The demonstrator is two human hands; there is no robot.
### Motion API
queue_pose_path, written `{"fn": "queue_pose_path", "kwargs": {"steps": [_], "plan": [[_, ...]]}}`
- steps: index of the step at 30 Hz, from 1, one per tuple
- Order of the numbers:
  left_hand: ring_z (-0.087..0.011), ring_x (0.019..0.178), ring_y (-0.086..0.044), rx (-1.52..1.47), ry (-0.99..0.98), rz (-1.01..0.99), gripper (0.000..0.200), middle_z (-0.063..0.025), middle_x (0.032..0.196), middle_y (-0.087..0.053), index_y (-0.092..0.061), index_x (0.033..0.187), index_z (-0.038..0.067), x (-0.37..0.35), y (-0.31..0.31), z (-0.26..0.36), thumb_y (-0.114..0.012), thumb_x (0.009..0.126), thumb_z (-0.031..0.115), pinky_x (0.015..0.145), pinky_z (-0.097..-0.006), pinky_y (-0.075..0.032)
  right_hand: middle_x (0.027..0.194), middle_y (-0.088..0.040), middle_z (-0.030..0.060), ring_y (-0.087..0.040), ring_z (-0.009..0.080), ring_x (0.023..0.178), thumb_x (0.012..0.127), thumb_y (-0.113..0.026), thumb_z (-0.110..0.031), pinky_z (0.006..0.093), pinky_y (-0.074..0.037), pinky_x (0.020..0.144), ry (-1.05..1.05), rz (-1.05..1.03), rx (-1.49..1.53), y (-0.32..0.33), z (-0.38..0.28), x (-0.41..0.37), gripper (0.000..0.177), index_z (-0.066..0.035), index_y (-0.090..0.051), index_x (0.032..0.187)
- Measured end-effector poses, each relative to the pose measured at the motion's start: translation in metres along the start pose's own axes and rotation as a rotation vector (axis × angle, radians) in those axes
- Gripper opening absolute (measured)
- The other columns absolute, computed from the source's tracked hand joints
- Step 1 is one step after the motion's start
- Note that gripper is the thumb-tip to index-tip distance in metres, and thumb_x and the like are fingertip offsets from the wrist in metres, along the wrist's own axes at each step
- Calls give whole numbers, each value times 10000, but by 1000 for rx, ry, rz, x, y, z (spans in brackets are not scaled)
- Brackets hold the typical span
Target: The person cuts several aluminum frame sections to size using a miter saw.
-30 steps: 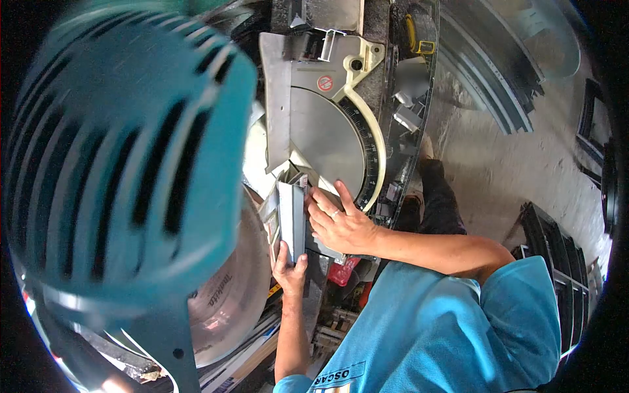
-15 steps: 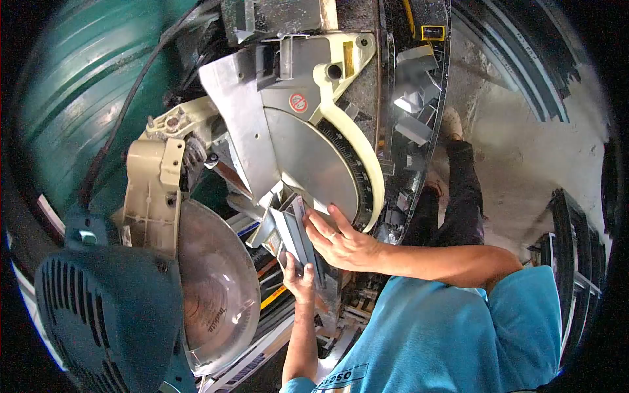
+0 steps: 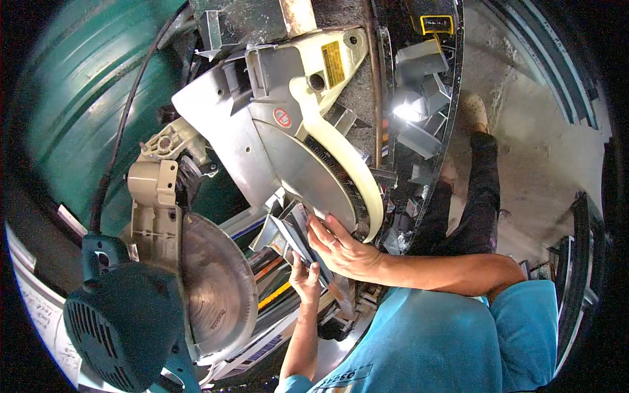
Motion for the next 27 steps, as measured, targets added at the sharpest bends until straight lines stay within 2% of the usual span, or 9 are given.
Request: {"fn": "queue_pose_path", "kwargs": {"steps": [1, 5, 7, 10, 17, 27], "plan": [[-86, 974, -584, -1, -9, 10, 744, -15, 1186, -647, -435, 1522, 3, 1, 1, 0, -806, 894, 153, 900, -257, -480, 1284, -604, 86, -452, 336, 1387, 840, -514, -420, 581, -253, 1197, -2, -3, 1, 0, 0, 0, 562, -27, -715, 1188], [-82, 936, -584, -23, 5, 8, 724, -11, 1154, -658, -451, 1518, 23, 2, -3, 8, -800, 893, 129, 867, -250, -488, 1298, -599, 95, -442, 349, 1396, 847, -509, -413, 590, -252, 1201, 5, -11, 16, -2, -1, -1, 561, -24, -711, 1198], [-74, 911, -577, 2, -16, 18, 696, -4, 1132, -661, -463, 1515, 42, 2, -4, 10, -783, 901, 101, 847, -241, -488, 1332, -590, 138, -428, 384, 1403, 859, -502, -419, 596, -220, 1224, 25, -25, 55, -2, -1, -2, 586, -16, -690, 1240], [-75, 931, -579, -6, 14, -14, 688, -6, 1152, -659, -467, 1516, 54, 1, 1, 7, -772, 900, 65, 867, -243, -485, 1357, -563, 101, -413, 372, 1417, 857, -512, -419, 614, -224, 1213, 36, -58, 41, -3, -4, -3, 555, -44, -714, 1212], [-67, 895, -558, -45, -40, -12, 693, 12, 1122, -646, -471, 1517, 60, 3, -7, 15, -760, 889, 15, 854, -234, -474, 1370, -554, 99, -392, 380, 1428, 856, -534, -436, 633, -203, 1211, 63, -98, -12, -1, -4, -2, 545, -84, -716, 1230], [-87, 1009, -565, 23, 25, -25, 720, -23, 1237, -639, -440, 1524, 23, 2, 7, -2, -786, 898, 104, 900, -251, -465, 1373, -554, 101, -382, 402, 1434, 868, -521, -424, 650, -210, 1201, 97, -64, -27, -6, -4, -6, 562, -66, -699, 1262]]}}
Point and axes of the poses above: each hand's wrist, its own x-axis towards the middle knuckle, its own y-axis out of the back of the hand, z = x × y, the point moved 2 cm from there along x, towards the middle knuckle
